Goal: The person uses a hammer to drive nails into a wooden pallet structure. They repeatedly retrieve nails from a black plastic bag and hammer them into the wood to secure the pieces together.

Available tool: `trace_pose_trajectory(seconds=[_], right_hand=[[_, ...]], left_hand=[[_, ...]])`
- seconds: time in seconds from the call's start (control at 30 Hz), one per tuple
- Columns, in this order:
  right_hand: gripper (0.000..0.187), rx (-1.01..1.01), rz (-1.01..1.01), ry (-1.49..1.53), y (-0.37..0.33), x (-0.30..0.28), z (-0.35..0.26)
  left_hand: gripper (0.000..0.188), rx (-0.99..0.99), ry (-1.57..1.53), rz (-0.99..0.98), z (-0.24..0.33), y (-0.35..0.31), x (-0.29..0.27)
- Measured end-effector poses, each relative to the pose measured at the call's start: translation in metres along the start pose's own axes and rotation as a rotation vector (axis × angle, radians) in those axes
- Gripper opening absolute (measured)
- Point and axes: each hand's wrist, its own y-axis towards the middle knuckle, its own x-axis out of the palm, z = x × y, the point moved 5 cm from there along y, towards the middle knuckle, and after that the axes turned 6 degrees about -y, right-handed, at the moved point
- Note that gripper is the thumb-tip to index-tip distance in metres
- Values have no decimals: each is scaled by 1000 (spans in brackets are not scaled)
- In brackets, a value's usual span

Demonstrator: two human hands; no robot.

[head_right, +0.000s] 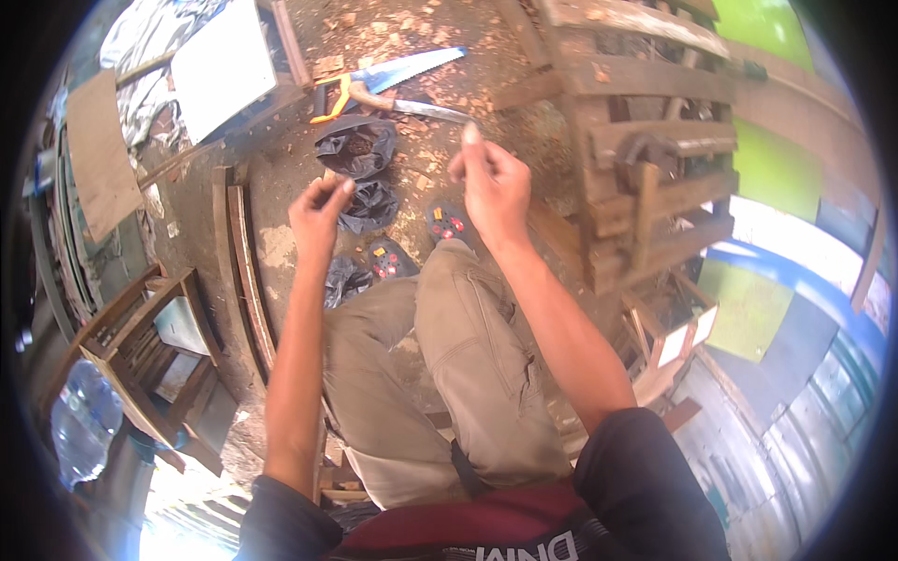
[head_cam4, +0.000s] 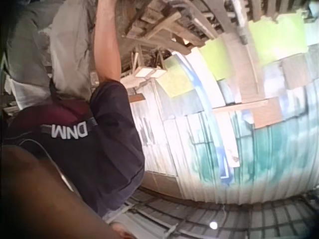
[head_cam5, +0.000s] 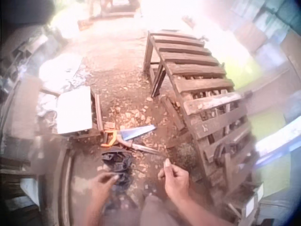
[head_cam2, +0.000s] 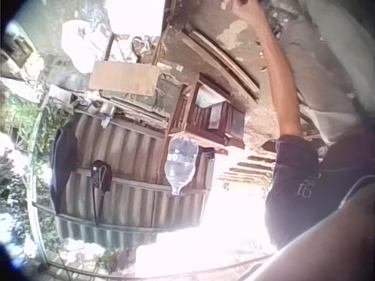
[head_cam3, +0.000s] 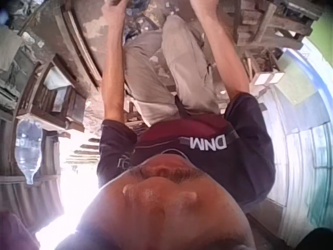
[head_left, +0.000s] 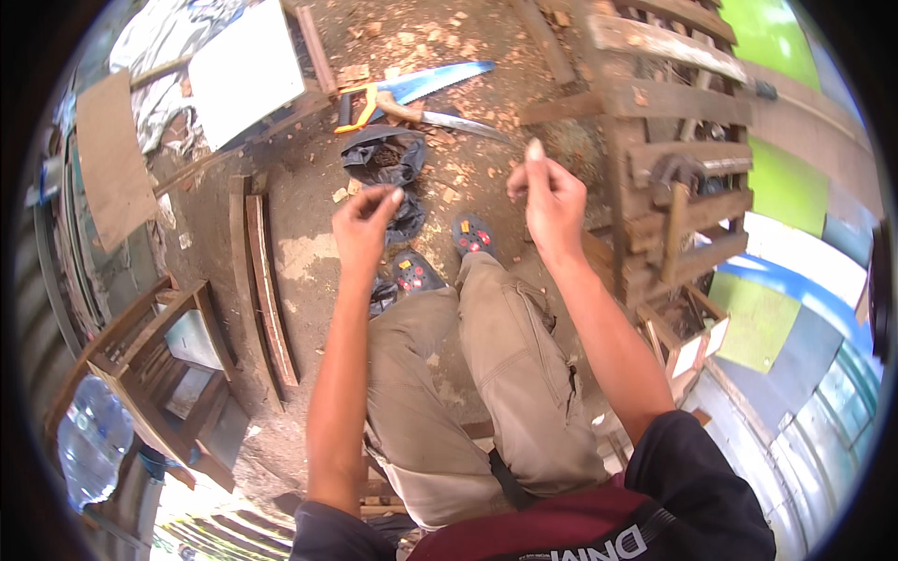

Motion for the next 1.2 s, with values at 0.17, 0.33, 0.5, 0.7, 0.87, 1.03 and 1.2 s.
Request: trace_pose_trajectory(seconds=[0.17,0.33,0.5,0.7,0.87,1.03,1.2], right_hand=[[30,-42,435,-238,-71,-158,-20],[49,-18,520,-655,-84,-241,-21],[56,-149,419,-824,-38,-250,27],[52,-20,197,-783,9,-265,55],[36,-34,136,-555,-22,-294,45],[37,156,15,-272,-107,-322,55],[34,340,77,-137,-178,-337,76]], left_hand=[[20,-201,-83,-26,11,-125,54],[23,-310,-34,-144,32,-186,113],[26,-279,82,-220,34,-186,175],[26,-122,-13,-183,20,-163,271],[24,81,116,-15,10,-167,320],[22,181,114,29,0,-155,350],[19,216,147,91,-13,-151,361]])
